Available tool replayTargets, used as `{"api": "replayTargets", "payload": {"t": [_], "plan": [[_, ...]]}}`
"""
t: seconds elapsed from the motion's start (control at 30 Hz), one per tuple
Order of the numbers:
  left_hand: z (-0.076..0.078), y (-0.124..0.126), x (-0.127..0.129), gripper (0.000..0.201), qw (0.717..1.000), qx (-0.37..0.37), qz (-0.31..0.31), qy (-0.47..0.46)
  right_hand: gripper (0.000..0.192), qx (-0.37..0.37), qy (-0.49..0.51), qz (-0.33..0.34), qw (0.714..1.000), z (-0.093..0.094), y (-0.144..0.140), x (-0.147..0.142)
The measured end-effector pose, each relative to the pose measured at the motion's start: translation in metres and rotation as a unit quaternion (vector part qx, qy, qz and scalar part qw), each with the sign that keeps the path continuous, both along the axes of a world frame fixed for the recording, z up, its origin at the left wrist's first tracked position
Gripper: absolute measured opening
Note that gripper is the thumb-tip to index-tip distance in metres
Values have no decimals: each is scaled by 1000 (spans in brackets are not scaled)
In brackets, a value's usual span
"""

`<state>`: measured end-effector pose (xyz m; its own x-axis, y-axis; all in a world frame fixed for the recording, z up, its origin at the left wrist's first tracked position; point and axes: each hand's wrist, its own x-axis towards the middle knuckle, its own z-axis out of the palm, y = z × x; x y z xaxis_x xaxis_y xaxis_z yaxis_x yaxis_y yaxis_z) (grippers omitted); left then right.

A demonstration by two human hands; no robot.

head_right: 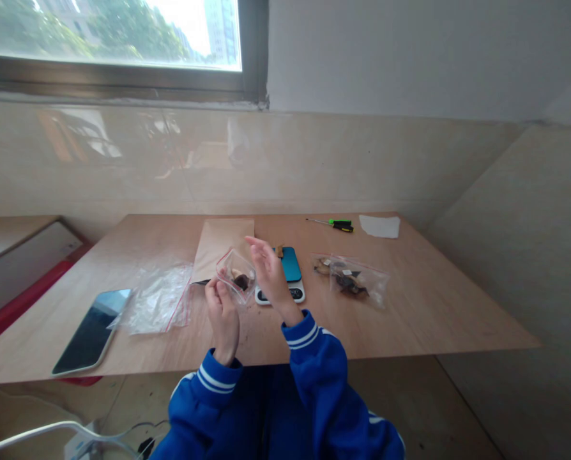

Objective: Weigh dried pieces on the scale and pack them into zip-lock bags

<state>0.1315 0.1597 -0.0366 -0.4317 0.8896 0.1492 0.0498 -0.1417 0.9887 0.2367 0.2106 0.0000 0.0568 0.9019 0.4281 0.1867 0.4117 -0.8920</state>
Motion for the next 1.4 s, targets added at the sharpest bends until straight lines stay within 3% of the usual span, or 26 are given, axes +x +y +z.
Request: {"api": "replayTargets", "payload": {"t": [0.13, 0.23, 0.33, 0.5, 0.67, 0.77, 0.83, 0.93, 1.0, 1.13, 1.23, 1.3, 1.4], "plan": [[-5, 2, -3, 36, 1000, 18, -1, -18, 44, -14, -171, -103, 980, -34, 40, 33], [-7, 1, -6, 38, 1000, 17, -6, -17, 49, -73, -301, -92, 946, -60, 61, 47], [-6, 0, -7, 40, 1000, 16, -7, -11, 37, -66, -312, -72, 945, -72, 66, 53], [-6, 0, -8, 40, 999, 29, -11, -12, 32, -47, -278, -75, 957, -67, 58, 59], [-7, 1, -7, 41, 999, 28, -16, -26, 30, -49, -196, -98, 975, -44, 45, 57], [-7, 4, -6, 40, 999, 28, -19, -30, 38, -43, -30, -34, 998, -19, 35, 44], [-6, 5, -6, 41, 999, 26, -20, -34, 44, -39, 39, 39, 998, -2, 25, 32], [-5, 8, -6, 41, 998, 23, -14, -48, 51, -49, 30, 128, 990, 17, 10, 14], [-6, 9, -7, 42, 998, 22, -10, -63, 56, -58, -1, 152, 987, 23, 3, 6], [-14, 14, -8, 42, 994, 10, -4, -106, 42, -35, -12, 140, 990, 16, 15, 5], [-16, 15, -11, 40, 990, 24, -10, -140, 35, -15, -86, 32, 996, -2, 49, 17], [-14, 13, -14, 39, 986, 42, -25, -160, 36, -66, -239, -50, 968, -17, 76, 26], [-6, 7, -20, 40, 979, 60, -58, -184, 37, -122, -339, -71, 930, -37, 110, 33]]}}
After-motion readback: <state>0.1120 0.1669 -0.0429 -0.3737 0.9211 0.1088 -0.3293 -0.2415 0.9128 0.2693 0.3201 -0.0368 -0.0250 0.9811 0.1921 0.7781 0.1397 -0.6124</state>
